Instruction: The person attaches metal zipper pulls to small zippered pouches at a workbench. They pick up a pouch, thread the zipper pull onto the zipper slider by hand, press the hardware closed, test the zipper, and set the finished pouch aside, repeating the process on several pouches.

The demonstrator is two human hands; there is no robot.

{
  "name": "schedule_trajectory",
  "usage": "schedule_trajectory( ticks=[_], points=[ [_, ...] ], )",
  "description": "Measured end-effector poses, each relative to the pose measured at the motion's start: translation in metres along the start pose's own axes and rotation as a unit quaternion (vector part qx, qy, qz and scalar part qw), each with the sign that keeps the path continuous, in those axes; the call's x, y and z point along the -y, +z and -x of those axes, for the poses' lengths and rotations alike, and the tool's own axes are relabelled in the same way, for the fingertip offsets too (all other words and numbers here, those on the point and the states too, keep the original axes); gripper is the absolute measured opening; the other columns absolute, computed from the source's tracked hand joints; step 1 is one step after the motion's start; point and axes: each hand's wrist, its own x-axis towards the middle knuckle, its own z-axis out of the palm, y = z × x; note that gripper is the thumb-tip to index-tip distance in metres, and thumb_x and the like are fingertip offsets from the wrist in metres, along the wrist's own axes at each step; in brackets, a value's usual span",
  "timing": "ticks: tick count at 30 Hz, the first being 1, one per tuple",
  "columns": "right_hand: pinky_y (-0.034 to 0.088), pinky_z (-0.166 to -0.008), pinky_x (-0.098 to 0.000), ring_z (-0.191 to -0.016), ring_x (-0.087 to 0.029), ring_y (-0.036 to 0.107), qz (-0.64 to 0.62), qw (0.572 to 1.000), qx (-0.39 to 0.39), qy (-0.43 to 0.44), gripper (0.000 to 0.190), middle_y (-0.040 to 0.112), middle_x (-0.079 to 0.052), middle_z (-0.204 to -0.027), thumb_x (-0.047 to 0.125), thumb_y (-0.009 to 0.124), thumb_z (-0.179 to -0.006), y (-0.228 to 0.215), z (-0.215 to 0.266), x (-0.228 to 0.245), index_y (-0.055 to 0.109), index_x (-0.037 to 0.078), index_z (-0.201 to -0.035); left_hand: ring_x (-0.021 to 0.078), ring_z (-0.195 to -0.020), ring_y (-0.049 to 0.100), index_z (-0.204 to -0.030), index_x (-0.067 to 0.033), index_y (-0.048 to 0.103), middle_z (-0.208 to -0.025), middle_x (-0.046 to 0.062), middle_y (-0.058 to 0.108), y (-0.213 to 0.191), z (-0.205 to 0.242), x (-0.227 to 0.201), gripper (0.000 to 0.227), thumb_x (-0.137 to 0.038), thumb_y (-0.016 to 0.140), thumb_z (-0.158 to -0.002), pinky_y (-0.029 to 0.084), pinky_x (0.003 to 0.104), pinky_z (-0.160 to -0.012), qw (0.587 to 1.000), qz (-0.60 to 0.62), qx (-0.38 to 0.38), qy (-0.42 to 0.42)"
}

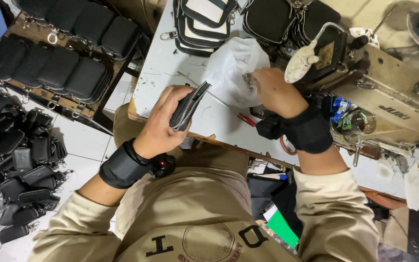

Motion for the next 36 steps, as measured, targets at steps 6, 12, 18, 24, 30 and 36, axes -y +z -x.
schedule_trajectory(
  ticks=[6, 12, 18, 24, 30, 36],
  points=[
    [0.054, -0.078, -0.0529, -0.087, -0.048, 0.064, -0.071, 0.991, 0.083, 0.082, 0.026, 0.066, -0.035, -0.093, -0.001, 0.048, -0.101, 0.012, -0.034, 0.008, 0.070, -0.012, -0.107, 0.0343, -0.104, 0.057, -0.138, 0.0001, 0.050, -0.117, 0.018, 0.059, 0.005, 0.005, 0.011, 0.062, 0.006, 0.060, -0.077, 0.050, 0.046, -0.085, 1.000, 0.023, -0.020, -0.004],
    [0.049, -0.067, -0.0374, -0.080, -0.030, 0.063, -0.078, 0.989, 0.047, 0.115, 0.022, 0.064, -0.018, -0.085, 0.008, 0.049, -0.107, 0.066, -0.045, -0.041, 0.066, -0.003, -0.097, 0.0340, -0.106, 0.057, -0.139, -0.0006, 0.048, -0.120, 0.018, 0.057, 0.004, 0.004, 0.005, 0.066, 0.011, 0.061, -0.075, 0.049, 0.045, -0.085, 1.000, 0.021, -0.017, -0.005],
    [0.052, -0.069, -0.0396, -0.083, -0.034, 0.063, 0.007, 0.999, -0.004, 0.031, 0.019, 0.063, -0.016, -0.088, 0.008, 0.051, -0.105, 0.087, -0.049, -0.072, 0.065, 0.000, -0.095, 0.0345, -0.105, 0.056, -0.139, -0.0006, 0.047, -0.120, 0.018, 0.057, 0.006, 0.003, 0.007, 0.069, 0.011, 0.062, -0.073, 0.049, 0.046, -0.086, 1.000, 0.016, -0.016, -0.005],
    [0.057, -0.050, -0.0374, -0.072, -0.034, 0.072, 0.042, 0.983, 0.144, 0.102, 0.011, 0.070, -0.017, -0.076, 0.010, 0.066, -0.088, 0.072, -0.051, -0.075, 0.070, 0.000, -0.085, 0.0325, -0.106, 0.055, -0.140, -0.0020, 0.048, -0.120, 0.017, 0.057, 0.006, 0.009, 0.013, 0.069, 0.010, 0.060, -0.074, 0.050, 0.045, -0.086, 0.999, 0.036, -0.015, -0.027],
    [0.062, -0.063, -0.0438, -0.082, -0.037, 0.074, 0.033, 0.974, 0.198, 0.105, 0.016, 0.073, -0.020, -0.082, 0.012, 0.068, -0.084, 0.059, -0.044, -0.058, 0.075, -0.001, -0.091, 0.0338, -0.108, 0.056, -0.139, -0.0017, 0.048, -0.123, 0.017, 0.057, 0.005, 0.004, 0.005, 0.063, 0.010, 0.061, -0.078, 0.050, 0.045, -0.085, 0.999, 0.022, -0.014, -0.019],
    [0.061, -0.069, -0.0412, -0.086, -0.036, 0.070, -0.007, 0.982, 0.165, 0.092, 0.013, 0.070, -0.024, -0.087, 0.001, 0.062, -0.087, 0.065, -0.037, -0.052, 0.071, -0.007, -0.092, 0.0360, -0.105, 0.058, -0.135, -0.0002, 0.050, -0.121, 0.018, 0.057, 0.011, 0.003, 0.003, 0.055, 0.007, 0.060, -0.081, 0.049, 0.046, -0.084, 0.999, -0.005, -0.038, 0.005]
  ],
)
